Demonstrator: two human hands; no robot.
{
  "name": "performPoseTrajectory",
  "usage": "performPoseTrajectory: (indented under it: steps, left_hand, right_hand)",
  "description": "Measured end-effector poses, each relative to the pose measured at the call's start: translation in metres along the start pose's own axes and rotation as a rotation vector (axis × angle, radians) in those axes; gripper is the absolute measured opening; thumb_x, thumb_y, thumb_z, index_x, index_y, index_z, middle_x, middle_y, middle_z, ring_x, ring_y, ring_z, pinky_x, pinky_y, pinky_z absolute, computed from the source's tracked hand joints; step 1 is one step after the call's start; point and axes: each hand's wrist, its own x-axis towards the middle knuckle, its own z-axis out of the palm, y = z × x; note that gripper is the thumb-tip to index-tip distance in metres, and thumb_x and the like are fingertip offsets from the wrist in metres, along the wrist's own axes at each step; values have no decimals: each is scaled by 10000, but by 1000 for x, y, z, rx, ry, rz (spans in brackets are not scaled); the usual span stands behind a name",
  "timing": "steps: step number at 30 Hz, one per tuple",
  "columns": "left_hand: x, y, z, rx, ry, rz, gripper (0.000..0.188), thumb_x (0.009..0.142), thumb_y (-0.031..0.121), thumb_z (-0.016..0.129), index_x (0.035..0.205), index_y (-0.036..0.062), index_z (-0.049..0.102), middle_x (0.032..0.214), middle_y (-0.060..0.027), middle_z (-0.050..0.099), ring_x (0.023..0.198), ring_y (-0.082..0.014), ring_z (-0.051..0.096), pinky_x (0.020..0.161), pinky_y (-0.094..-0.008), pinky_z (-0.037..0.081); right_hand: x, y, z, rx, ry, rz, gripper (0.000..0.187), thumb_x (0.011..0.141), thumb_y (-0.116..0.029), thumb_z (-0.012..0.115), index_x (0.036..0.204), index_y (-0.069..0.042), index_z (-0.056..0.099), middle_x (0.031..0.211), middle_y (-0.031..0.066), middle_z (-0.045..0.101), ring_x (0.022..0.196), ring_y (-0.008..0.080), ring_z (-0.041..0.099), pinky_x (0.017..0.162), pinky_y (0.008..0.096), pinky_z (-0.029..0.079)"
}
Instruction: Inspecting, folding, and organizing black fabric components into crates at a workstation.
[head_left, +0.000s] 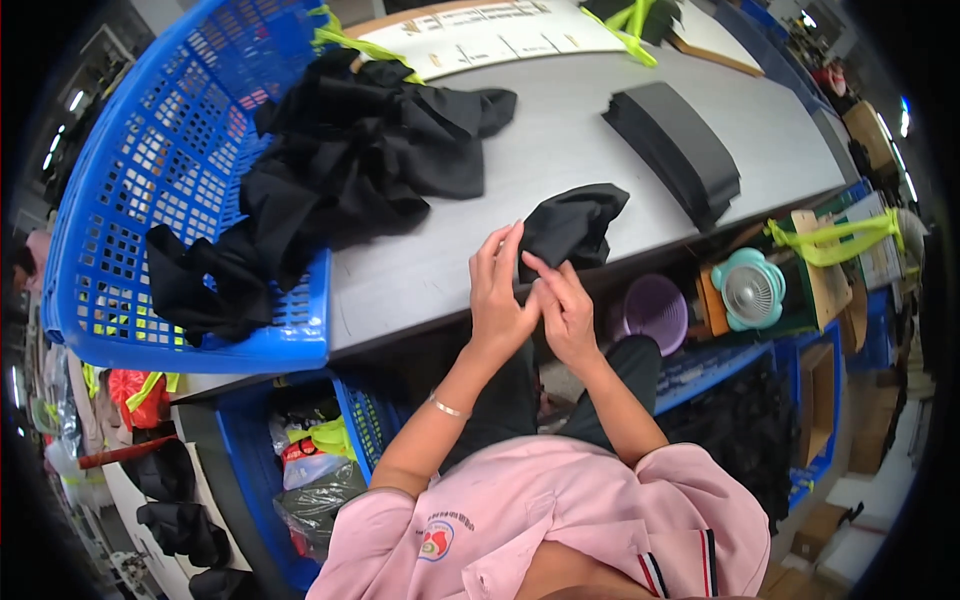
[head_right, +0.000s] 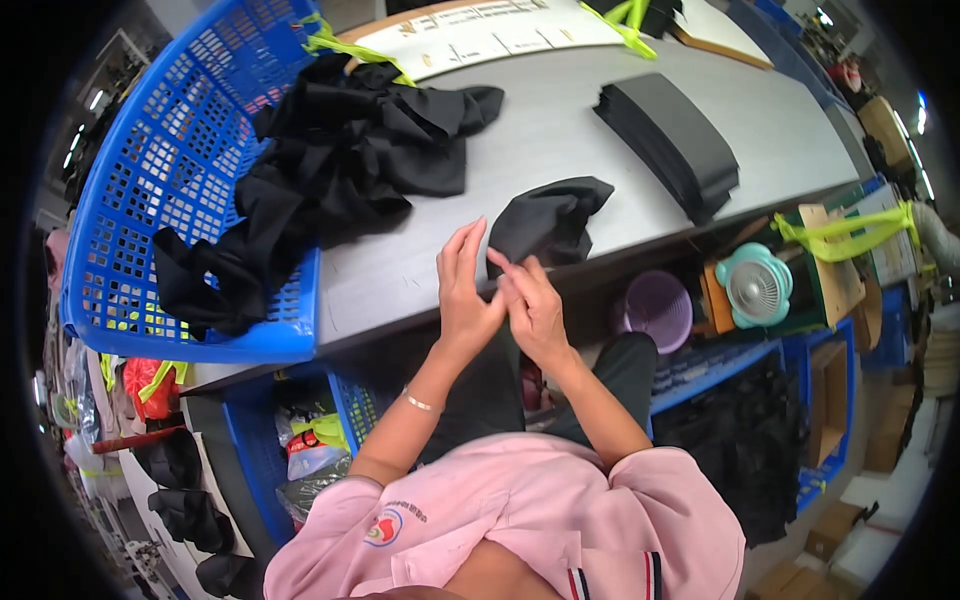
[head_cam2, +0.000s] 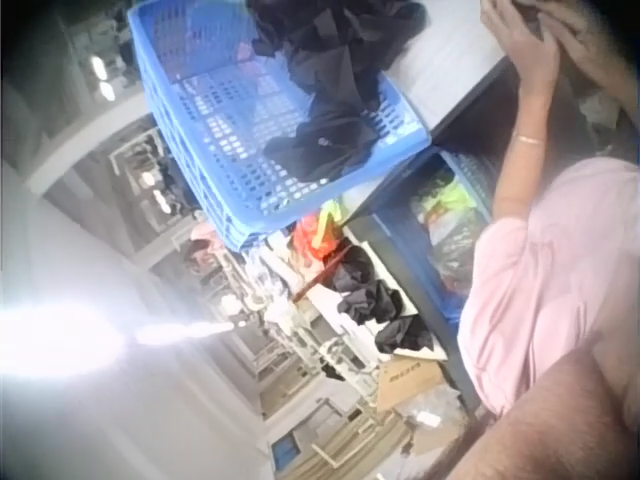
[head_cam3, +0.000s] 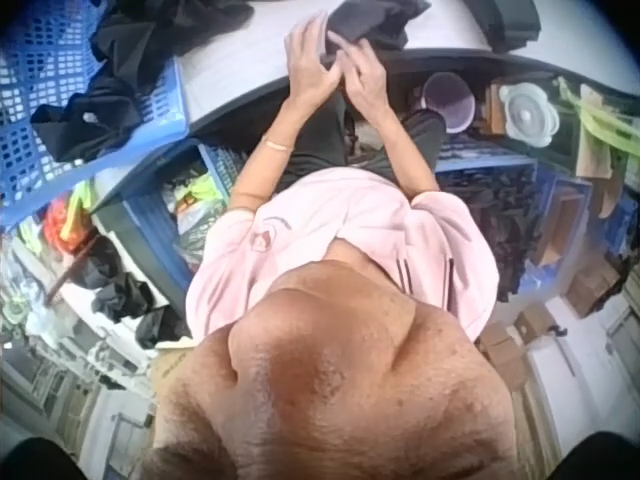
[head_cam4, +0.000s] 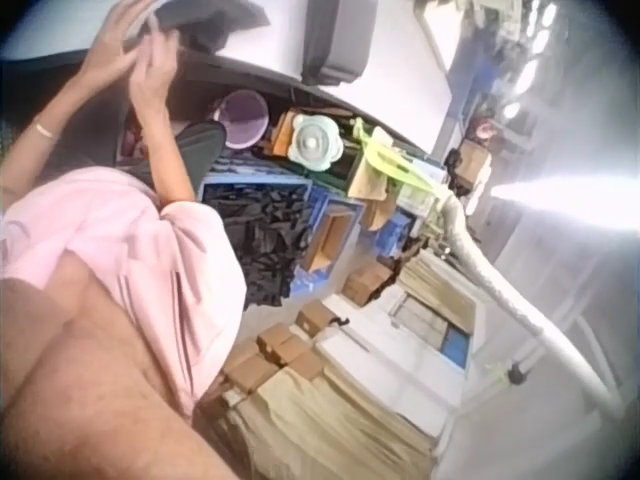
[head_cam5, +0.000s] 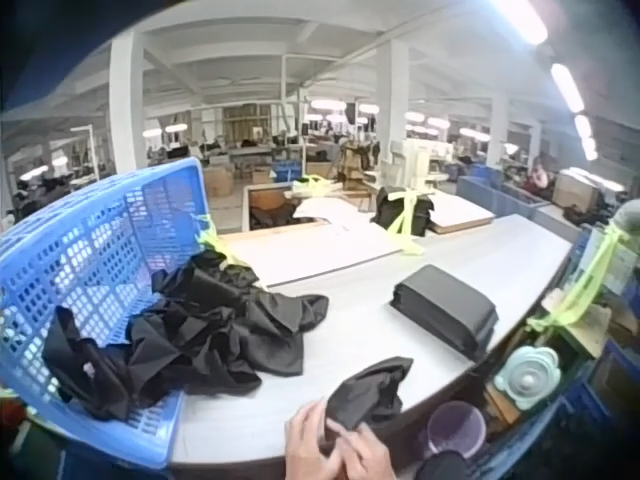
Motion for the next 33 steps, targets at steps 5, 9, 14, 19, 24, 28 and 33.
performPoseTrajectory:
  steps: [5,9,14,19,24,28,33]
  left_hand:
    - [-17,17,26,-14,-1,73,595,675,-120,663,1227,101,679,1076,-77,649,963,-267,619,859,-362,509]
    - [-29,45,36,-154,68,43,521,608,-155,617,1068,66,725,947,-83,656,800,-268,623,702,-346,524]
    - [-49,74,34,-36,-216,238,397,644,-107,644,996,54,732,867,-65,651,772,-266,633,680,-359,531]
    - [-63,88,34,-15,-323,310,333,679,-71,663,975,65,731,812,-61,651,748,-245,645,648,-340,532]
    - [-79,99,39,-47,-398,277,152,735,22,762,880,39,718,770,-72,654,693,-253,640,601,-330,500]
    - [-88,110,34,-80,-394,278,93,803,97,758,819,35,691,753,-66,640,673,-233,613,583,-322,487]
    - [-115,127,31,-432,-645,258,83,848,73,716,853,-3,681,798,-81,659,729,-219,629,652,-318,497]
  right_hand:
    - [-65,-16,-29,128,86,71,239,968,-26,554,1193,24,617,991,121,635,905,222,624,819,287,490]
    - [-75,-5,-40,53,349,57,147,940,-4,556,1062,17,634,958,122,641,805,252,634,747,315,507]
    - [-65,20,-66,-376,243,-243,163,805,-17,639,967,-7,630,897,168,674,797,372,664,658,408,521]
    - [-75,38,-83,6,52,-7,167,784,-63,706,922,-25,620,833,128,649,804,259,666,670,372,521]
    - [-108,45,-85,1085,-37,571,228,813,-46,721,1023,-51,632,984,56,653,885,188,656,739,331,555]
    - [-95,30,-76,1427,86,624,271,865,-78,698,1124,-46,625,1069,60,653,949,182,653,804,314,557]
    - [-21,42,-53,1254,560,462,295,934,-126,648,1211,-28,615,1100,88,658,989,188,651,858,304,544]
